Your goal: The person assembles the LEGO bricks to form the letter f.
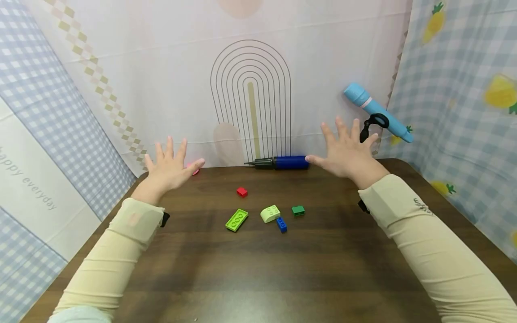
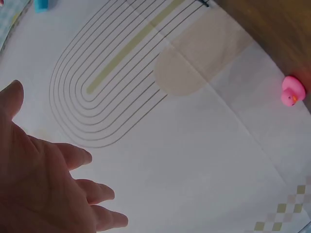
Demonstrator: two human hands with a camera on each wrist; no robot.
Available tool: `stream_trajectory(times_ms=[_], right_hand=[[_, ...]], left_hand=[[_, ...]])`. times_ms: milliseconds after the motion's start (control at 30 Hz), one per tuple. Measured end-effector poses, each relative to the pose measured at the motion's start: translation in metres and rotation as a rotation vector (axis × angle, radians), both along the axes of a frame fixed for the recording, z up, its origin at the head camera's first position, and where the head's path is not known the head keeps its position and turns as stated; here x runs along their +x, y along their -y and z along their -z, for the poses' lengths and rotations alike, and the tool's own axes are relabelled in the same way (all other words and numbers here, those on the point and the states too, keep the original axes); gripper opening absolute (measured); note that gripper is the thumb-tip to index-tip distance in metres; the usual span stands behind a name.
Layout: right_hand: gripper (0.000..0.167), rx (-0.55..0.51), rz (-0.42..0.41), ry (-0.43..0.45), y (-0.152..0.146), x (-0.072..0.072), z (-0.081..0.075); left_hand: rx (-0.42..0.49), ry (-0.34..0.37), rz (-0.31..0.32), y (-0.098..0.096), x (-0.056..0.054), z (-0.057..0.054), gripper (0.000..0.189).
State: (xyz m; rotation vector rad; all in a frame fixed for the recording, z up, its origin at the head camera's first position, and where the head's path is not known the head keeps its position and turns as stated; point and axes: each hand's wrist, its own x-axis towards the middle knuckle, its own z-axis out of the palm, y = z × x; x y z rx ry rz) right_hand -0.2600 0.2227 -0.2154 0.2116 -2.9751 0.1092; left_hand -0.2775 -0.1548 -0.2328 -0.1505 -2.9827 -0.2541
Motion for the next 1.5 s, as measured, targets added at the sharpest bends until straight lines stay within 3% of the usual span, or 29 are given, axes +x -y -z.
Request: stream_trajectory(times_ms=[267, 500, 733, 1067, 1200, 1333, 1500], right_hand=[[0.099, 0.017, -0.031, 0.004, 0.003, -0.003, 0.02], [0.099, 0.014, -0.055, 0.006, 0.01, -0.003, 0.035], [0.098, 0.044, -0.096, 0.02, 0.019, -0.002, 0.05], [0.088, 0.075, -0.162, 0.0, 0.03, 0.001, 0.077], [0.079, 0.071, -0.18, 0.003, 0.034, 0.002, 0.087], [0.059, 0.054, -0.22, 0.008, 0.039, 0.002, 0.099], [0.04, 0.015, -0.281, 0.076, 0.045, 0.005, 0.116]], left_hand=[[-0.002, -0.018, -0.007, -0.004, -0.002, 0.018, 0.09], [-0.007, 0.023, -0.002, -0.009, -0.003, 0.033, 0.09], [0.056, 0.03, -0.037, -0.014, -0.007, 0.043, 0.079], [0.056, 0.091, -0.048, -0.024, -0.013, 0.059, 0.076], [0.039, 0.095, -0.055, -0.03, -0.015, 0.065, 0.072], [0.029, 0.098, -0.082, -0.036, -0.018, 0.072, 0.06], [0.042, 0.099, -0.09, -0.047, -0.023, 0.081, 0.043]])
